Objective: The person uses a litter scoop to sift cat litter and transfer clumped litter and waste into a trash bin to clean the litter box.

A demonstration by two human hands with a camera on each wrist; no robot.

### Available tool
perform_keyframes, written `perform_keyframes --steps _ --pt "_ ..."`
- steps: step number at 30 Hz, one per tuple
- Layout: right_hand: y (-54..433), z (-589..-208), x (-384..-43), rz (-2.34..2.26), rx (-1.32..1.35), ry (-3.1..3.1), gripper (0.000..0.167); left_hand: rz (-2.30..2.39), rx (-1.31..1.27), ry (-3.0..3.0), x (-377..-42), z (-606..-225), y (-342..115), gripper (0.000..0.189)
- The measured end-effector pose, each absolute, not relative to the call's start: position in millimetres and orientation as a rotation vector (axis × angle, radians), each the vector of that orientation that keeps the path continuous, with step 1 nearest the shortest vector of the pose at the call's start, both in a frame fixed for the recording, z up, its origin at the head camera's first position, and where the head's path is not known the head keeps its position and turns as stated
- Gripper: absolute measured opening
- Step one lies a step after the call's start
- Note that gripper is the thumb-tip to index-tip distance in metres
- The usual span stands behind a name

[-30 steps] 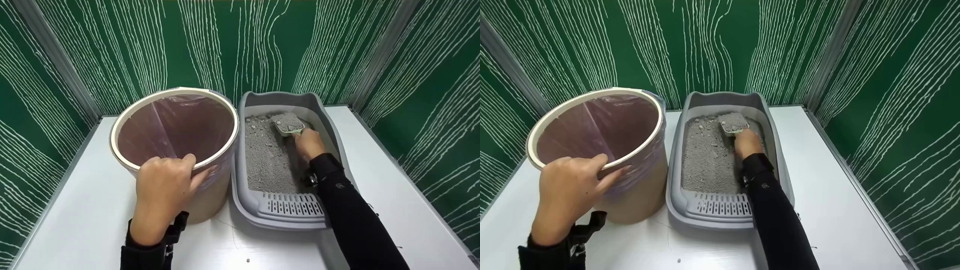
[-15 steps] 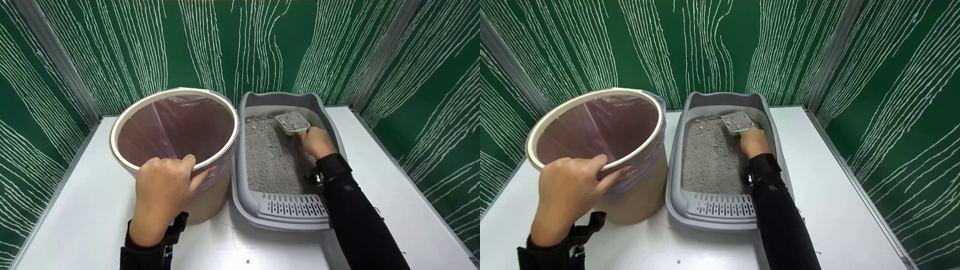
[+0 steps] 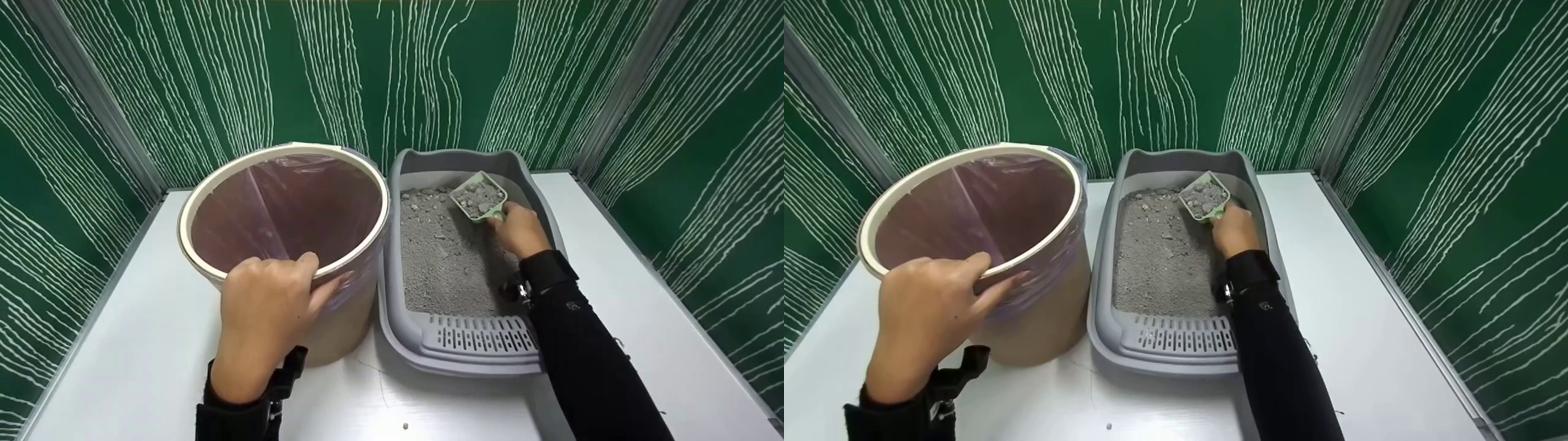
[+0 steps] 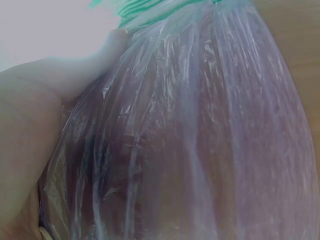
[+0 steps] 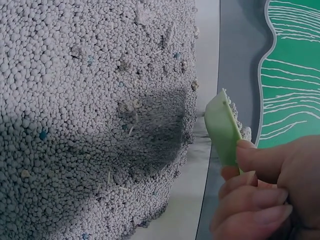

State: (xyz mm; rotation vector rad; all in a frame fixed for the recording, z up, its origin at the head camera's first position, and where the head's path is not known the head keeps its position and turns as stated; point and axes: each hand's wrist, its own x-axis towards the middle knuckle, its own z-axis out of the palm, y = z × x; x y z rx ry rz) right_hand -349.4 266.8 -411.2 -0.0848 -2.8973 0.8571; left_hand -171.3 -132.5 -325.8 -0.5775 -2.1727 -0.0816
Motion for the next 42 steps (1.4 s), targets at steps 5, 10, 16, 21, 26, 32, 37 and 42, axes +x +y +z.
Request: perform_keyframes --steps 5,10,16,21,26,32,37,42 --pt "267.4 -410.9 -349.8 0.886 -0.081 -2.902 0.030 -0.075 -0.577 -2.176 -171.6 -325.8 -132.5 0.061" --pt "266.1 -410.6 -349.6 0.886 -0.086 -2.918 0.031 -0.070 -0.576 -2.178 -171.8 -326.0 -132.8 0.060" --pt "265.3 -409.2 -347.9 0.834 -0.049 -2.930 0.030 -0.081 -0.576 -2.181 -171.5 -325.7 -132.6 0.060" --pt "265.2 -407.8 -349.1 0.774 0.011 -2.963 0.034 -0.079 -0.565 -2.186 -171.2 -325.3 -132.4 0.061" --pt "262.7 -405.6 -351.0 0.828 -0.061 -3.031 0.038 -0.079 -0.558 -2.188 -171.3 -325.5 -132.3 0.062" --pt "261.6 -407.0 -352.5 0.882 -0.114 -3.035 0.039 -0.077 -0.560 -2.188 -171.4 -326.4 -132.6 0.062" --pt "261.3 -406.9 -353.3 0.906 -0.096 -3.024 0.046 -0.076 -0.560 -2.192 -171.0 -326.3 -132.3 0.061" --pt "260.3 -406.0 -352.3 0.851 -0.072 -2.988 0.045 -0.080 -0.557 -2.196 -170.8 -326.0 -132.0 0.061"
